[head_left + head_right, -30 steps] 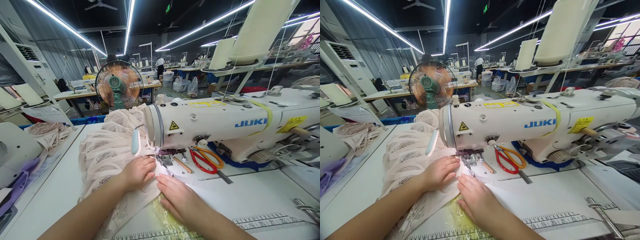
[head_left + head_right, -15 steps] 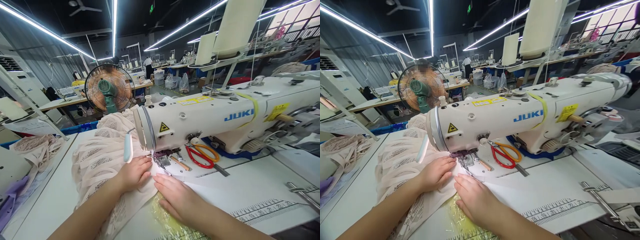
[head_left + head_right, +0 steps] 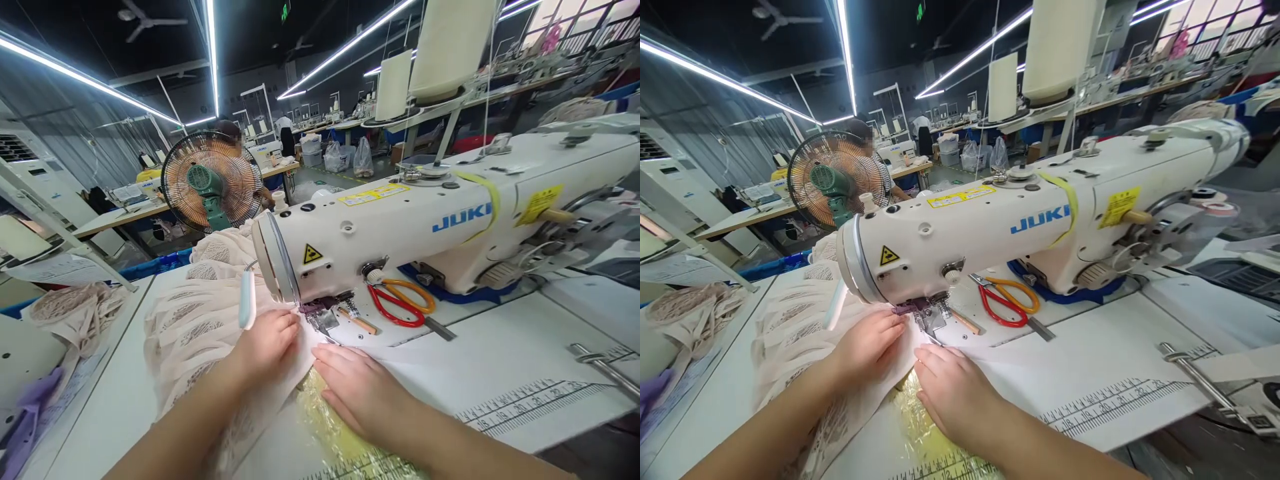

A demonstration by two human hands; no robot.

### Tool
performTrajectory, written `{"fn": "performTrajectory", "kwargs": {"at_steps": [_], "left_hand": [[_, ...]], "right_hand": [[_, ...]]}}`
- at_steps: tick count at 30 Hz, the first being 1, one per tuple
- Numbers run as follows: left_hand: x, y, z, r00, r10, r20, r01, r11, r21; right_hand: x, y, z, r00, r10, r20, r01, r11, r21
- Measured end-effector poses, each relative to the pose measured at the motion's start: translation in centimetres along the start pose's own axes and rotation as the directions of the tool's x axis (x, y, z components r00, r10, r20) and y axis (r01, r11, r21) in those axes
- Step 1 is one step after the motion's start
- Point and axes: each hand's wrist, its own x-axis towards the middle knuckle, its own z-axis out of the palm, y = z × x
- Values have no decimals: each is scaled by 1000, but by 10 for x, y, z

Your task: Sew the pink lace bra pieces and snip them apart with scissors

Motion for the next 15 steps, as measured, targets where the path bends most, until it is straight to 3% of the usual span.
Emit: {"fn": "performTrajectory", "kwargs": {"at_steps": [4,7,15], "left_hand": [[-7,40,-3,993,-107,50,109,993,-38],[-17,53,3,994,-100,37,98,995,34],[-27,17,10,999,33,-29,-31,997,71]], "right_hand": [[-1,0,0,998,30,49,-31,999,19],[0,-1,-3,999,30,14,-31,999,12],[2,-1,-8,995,97,8,-96,991,-88]]}}
